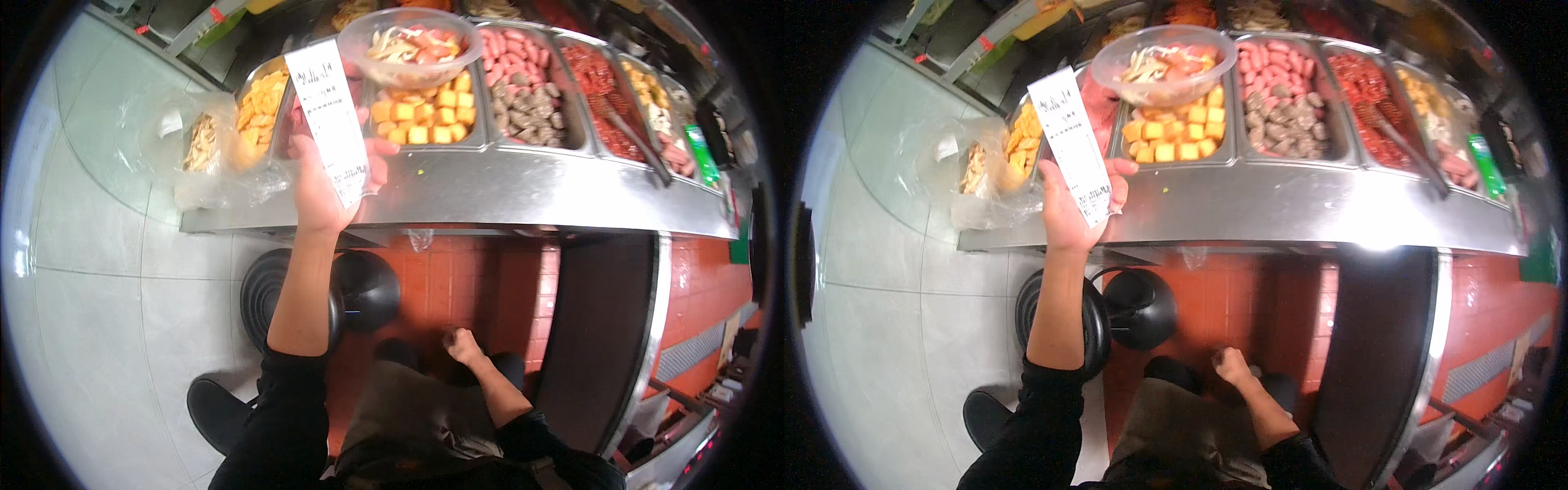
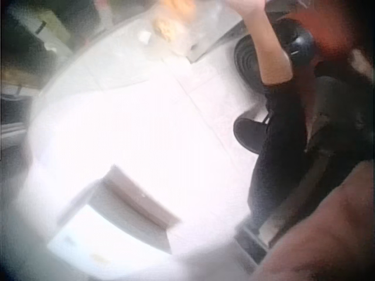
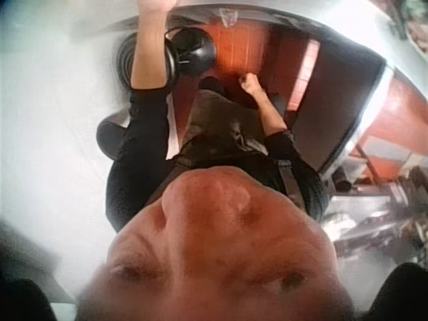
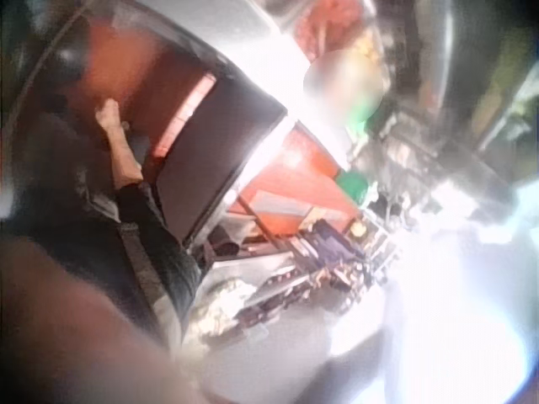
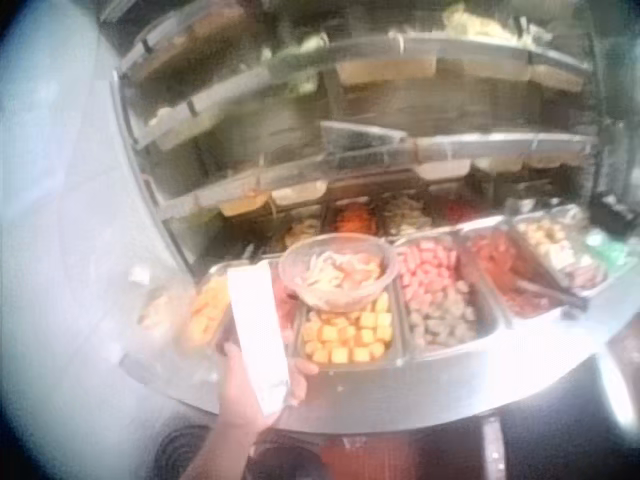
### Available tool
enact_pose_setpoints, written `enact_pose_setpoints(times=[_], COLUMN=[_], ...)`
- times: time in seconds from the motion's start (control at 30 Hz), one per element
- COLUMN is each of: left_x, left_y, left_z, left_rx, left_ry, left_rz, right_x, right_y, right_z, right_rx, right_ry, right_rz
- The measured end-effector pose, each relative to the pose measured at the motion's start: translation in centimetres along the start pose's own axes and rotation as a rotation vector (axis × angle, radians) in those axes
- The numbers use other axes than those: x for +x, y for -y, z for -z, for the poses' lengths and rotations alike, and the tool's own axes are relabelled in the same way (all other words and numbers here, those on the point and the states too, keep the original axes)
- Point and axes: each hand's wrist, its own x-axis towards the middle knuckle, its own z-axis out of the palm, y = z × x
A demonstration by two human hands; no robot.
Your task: The person assembles a food order by selecting various ingredients from a refrigerated display, including vegetables, meats, and processed items, placing them into a clear plastic container. The person then moves to a sink to wash hands, dries them, and returns to the preparation area to place the assembled container on a counter.
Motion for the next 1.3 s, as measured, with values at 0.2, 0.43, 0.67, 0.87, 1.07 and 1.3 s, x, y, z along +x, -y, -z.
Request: enact_pose_setpoints(times=[0.2, 0.43, 0.67, 0.87, 1.07, 1.3], left_x=[-0.9, -5.8, -9.9, -10.8, -11.9, -12.9], left_y=[-1.3, -8.7, -14.5, -16.6, -20.3, -23.0], left_z=[-2.1, -7.5, -11.0, -11.7, -13.1, -13.5], left_rx=[0.053, -0.104, -0.185, -0.339, -0.359, -0.423], left_ry=[-0.221, -0.378, -0.367, -0.243, -0.173, -0.143], left_rz=[0.131, 0.237, 0.346, 0.342, 0.326, 0.316], right_x=[-14.6, -31.2, -30.1, -27.2, -26.9, -27.9], right_y=[8.7, 4.9, 4.2, 10.3, 14.7, 21.1], right_z=[17.4, 31.0, 25.0, 20.9, 19.0, 19.4], right_rx=[-0.101, -0.098, -0.197, 0.186, 0.150, 0.063], right_ry=[-0.839, -0.920, -0.628, -0.478, -0.310, -0.301], right_rz=[-0.031, -0.561, -0.898, -0.551, -0.460, -0.425])
